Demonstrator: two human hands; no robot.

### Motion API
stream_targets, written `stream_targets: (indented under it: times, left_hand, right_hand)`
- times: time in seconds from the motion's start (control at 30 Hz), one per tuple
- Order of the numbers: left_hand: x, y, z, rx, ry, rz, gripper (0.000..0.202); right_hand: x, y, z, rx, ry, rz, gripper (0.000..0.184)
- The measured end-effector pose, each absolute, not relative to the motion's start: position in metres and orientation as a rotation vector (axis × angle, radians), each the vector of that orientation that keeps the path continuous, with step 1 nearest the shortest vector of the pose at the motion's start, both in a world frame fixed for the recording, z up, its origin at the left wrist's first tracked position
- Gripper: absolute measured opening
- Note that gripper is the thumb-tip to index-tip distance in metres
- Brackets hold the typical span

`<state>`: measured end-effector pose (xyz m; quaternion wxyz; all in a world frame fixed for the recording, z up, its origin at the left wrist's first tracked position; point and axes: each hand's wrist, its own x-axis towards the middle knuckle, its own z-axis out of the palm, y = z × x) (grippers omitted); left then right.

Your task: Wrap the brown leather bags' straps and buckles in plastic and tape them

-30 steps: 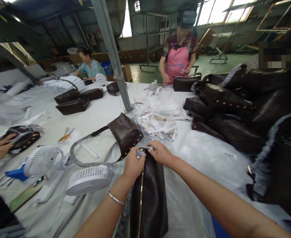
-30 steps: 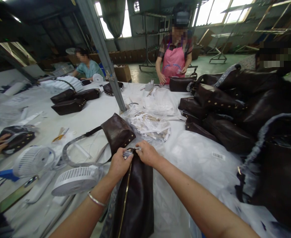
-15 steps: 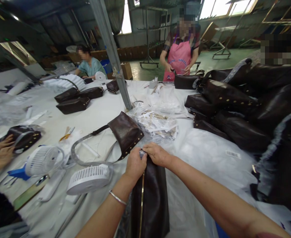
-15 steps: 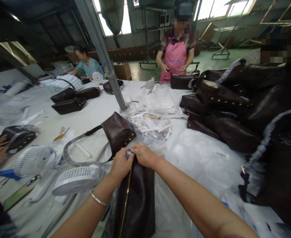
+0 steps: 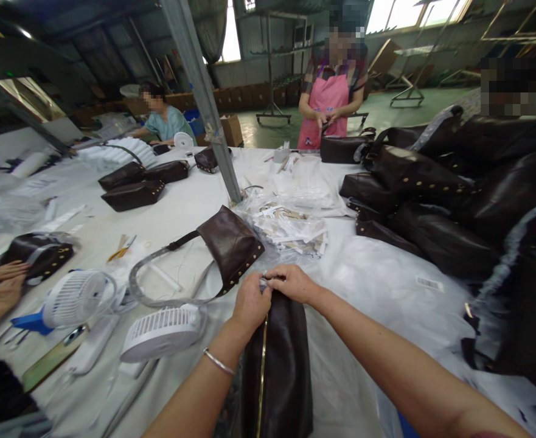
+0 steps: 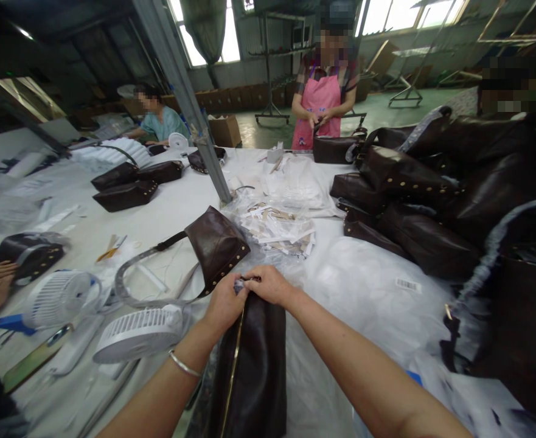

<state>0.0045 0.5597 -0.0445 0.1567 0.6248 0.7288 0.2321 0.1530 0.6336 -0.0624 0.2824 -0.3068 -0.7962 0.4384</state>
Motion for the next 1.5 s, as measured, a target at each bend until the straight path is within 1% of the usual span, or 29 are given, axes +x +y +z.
stream_targets:
  times: [0.1, 0.23, 0.33, 0.4, 0.53, 0.6, 0.73, 0.93, 1.0, 1.1, 1.17, 1.23, 1.27, 1.3, 1.4, 1.43, 1.5]
  left_hand:
    - [0.003, 0.557, -0.051, 1.8, 2.051, 0.695, 0.034]
    - [0.004, 0.555, -0.058, 1.805, 2.031, 0.713, 0.048]
    - [0.006, 0.554, -0.057, 1.781, 2.053, 0.726, 0.05]
    - [0.006, 0.551, -0.053, 1.748, 2.097, 0.729, 0.047]
    - [0.004, 0.544, -0.043, 1.676, 2.162, 0.696, 0.026]
    - [0.003, 0.543, -0.041, 1.648, 2.174, 0.68, 0.02]
    - [0.003, 0.544, -0.043, 1.633, 2.186, 0.678, 0.017]
    - [0.005, 0.542, -0.042, 1.674, 2.151, 0.694, 0.014]
    - [0.006, 0.543, -0.041, 1.686, 2.133, 0.696, 0.012]
    - [0.005, 0.548, -0.038, 1.703, 2.088, 0.692, 0.009]
    - [0.004, 0.553, -0.038, 1.709, 2.036, 0.691, 0.009]
    - [0.0, 0.554, -0.038, 1.696, 1.968, 0.699, 0.011]
    - [-0.002, 0.552, -0.039, 1.68, 1.928, 0.707, 0.014]
    - [-0.006, 0.549, -0.04, 1.656, 1.887, 0.717, 0.021]
    - [-0.021, 0.526, -0.045, 1.523, 1.777, 0.741, 0.049]
    - [-0.027, 0.514, -0.046, 1.462, 1.743, 0.733, 0.053]
    - [-0.04, 0.485, -0.048, 1.33, 1.669, 0.689, 0.046]
  right_hand:
    - [0.152, 0.634, -0.06, -0.848, -2.133, 1.203, 0.021]
    - [0.15, 0.634, -0.055, -0.887, -2.163, 1.178, 0.021]
    - [0.147, 0.634, -0.051, -0.921, -2.189, 1.141, 0.024]
    - [0.145, 0.633, -0.05, -0.942, -2.194, 1.134, 0.025]
    - [0.146, 0.633, -0.051, -0.953, -2.182, 1.167, 0.023]
    - [0.148, 0.634, -0.052, -0.94, -2.176, 1.195, 0.024]
    - [0.152, 0.633, -0.053, -0.896, -2.186, 1.219, 0.022]
    - [0.148, 0.627, -0.059, -1.005, -2.147, 1.156, 0.036]
    - [0.145, 0.627, -0.06, -1.04, -2.141, 1.121, 0.037]
    - [0.142, 0.626, -0.06, -1.049, -2.178, 1.046, 0.034]
    - [0.141, 0.624, -0.06, -1.028, -2.224, 0.988, 0.04]
    - [0.141, 0.621, -0.059, -0.99, -2.284, 0.93, 0.048]
    - [0.141, 0.62, -0.059, -0.969, -2.315, 0.903, 0.048]
    - [0.141, 0.618, -0.059, -0.952, -2.345, 0.879, 0.048]
    - [0.14, 0.614, -0.062, -0.941, -2.403, 0.832, 0.046]
    - [0.139, 0.614, -0.063, -0.948, -2.41, 0.823, 0.046]
    - [0.138, 0.615, -0.065, -0.967, -2.408, 0.817, 0.047]
